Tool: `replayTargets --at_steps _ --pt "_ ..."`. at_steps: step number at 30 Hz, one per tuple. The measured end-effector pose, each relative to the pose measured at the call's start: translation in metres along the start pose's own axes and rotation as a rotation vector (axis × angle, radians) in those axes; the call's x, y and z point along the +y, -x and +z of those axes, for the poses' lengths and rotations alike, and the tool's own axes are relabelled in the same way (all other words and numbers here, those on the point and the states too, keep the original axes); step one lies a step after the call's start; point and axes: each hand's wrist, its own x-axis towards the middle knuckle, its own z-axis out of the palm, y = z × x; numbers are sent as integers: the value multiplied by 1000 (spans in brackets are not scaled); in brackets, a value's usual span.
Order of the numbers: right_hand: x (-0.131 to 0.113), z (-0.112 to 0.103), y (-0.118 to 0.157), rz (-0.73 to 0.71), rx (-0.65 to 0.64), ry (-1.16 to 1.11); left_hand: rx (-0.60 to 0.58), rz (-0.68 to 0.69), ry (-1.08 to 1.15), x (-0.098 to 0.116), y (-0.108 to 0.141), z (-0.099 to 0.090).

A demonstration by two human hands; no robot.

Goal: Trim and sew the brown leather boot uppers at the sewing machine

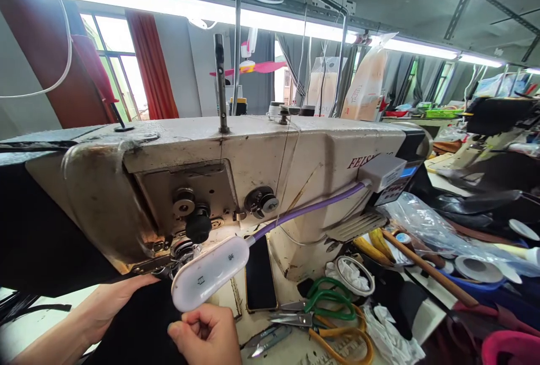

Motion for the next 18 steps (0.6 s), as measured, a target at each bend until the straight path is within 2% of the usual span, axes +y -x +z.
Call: replayTargets --at_steps 8,11,14,18 --pt "-17 -9 -4 12 -62 52 52 33 37 0 -3 0" --pt "-21 -12 -4 6 -72 65 -7 40 35 1 -2 1" --pt "-27 -12 -5 -20 -75 80 -31 94 -18 2 -2 2" --pt "-34 -10 -8 -15 -83 93 3 155 -133 7 -6 2"
